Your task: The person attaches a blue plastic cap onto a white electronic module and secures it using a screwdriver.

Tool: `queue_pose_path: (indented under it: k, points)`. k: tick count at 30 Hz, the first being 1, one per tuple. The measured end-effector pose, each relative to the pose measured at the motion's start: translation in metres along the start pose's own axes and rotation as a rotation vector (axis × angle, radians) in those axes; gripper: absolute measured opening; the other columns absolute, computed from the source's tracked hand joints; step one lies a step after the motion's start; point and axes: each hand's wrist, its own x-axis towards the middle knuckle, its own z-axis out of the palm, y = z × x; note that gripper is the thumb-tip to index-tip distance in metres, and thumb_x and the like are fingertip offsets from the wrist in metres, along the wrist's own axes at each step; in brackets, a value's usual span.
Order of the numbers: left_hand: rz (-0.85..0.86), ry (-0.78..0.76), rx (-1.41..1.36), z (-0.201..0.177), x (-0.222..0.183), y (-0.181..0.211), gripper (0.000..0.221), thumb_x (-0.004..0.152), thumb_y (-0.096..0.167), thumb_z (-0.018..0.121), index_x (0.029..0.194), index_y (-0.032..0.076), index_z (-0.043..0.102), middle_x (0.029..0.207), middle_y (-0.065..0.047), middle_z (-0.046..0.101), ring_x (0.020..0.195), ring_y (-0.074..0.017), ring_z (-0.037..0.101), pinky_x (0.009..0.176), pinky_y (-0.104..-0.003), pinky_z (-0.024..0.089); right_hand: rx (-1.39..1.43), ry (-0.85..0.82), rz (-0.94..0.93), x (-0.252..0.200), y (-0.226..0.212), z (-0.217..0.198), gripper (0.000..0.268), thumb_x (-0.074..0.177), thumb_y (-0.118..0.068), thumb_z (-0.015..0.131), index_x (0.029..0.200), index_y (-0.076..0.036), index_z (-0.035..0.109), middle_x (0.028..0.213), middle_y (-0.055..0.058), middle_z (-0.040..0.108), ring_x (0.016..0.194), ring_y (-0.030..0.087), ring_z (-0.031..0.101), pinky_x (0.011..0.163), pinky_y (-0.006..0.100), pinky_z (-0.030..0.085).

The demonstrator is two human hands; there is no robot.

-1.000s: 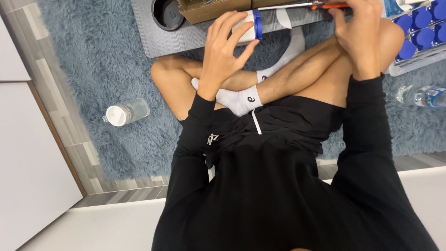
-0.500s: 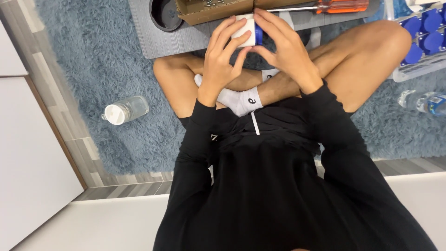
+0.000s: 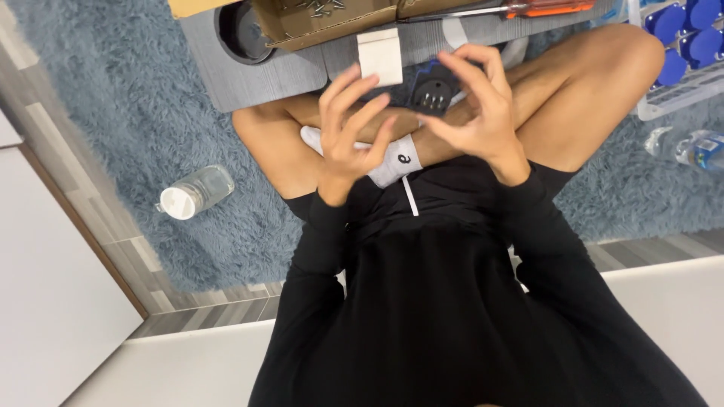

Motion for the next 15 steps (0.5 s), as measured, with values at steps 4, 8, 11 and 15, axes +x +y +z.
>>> queue_pose_path:
  k: [4,8,11,15]
  points:
    - [-0.342,0.022,-0.328,-0.001,-0.009,0.032,0.029,0.115,0.024,0.061,0.133,0.002,0.065,0.132,-0.02,0.068,0.121,-0.0322,0.068,0.095,-0.038,0.06,0.166,-0.043,0.019,0.001,-0.03,0.004,0.066,0.092,-0.019,0.097,0.143,0.003,0.061,0.14,0.023,0.058,0.132,0.038,0.063,0.123,0.055,0.055]
    - [-0.569,-0.044,-0.774,0.029,-0.058,0.013,0.052,0.117,0.042,0.06,0.152,0.004,0.059,0.137,-0.015,0.067,0.113,-0.0204,0.067,0.095,-0.039,0.059,0.364,0.071,0.052,-0.002,-0.05,0.018,0.055,0.083,-0.013,0.103,0.126,0.006,0.074,0.132,0.028,0.066,0.125,0.046,0.072,0.107,0.053,0.057]
    - [-0.623,-0.133,-0.921,0.035,-0.074,0.009,0.054,0.118,0.039,0.052,0.155,0.001,0.057,0.144,-0.016,0.067,0.128,-0.0203,0.064,0.103,-0.038,0.058,0.368,0.053,0.051,-0.006,-0.053,0.017,0.054,0.081,-0.011,0.102,0.123,0.007,0.072,0.133,0.031,0.067,0.125,0.049,0.072,0.109,0.053,0.056]
    - [-0.625,-0.18,-0.908,0.02,-0.05,0.019,0.048,0.111,0.03,0.063,0.147,-0.001,0.063,0.118,-0.014,0.072,0.104,-0.0156,0.066,0.088,-0.033,0.057,0.364,-0.051,0.067,-0.012,-0.044,0.008,0.04,0.091,-0.013,0.094,0.12,0.003,0.072,0.134,0.027,0.069,0.125,0.046,0.072,0.107,0.055,0.056]
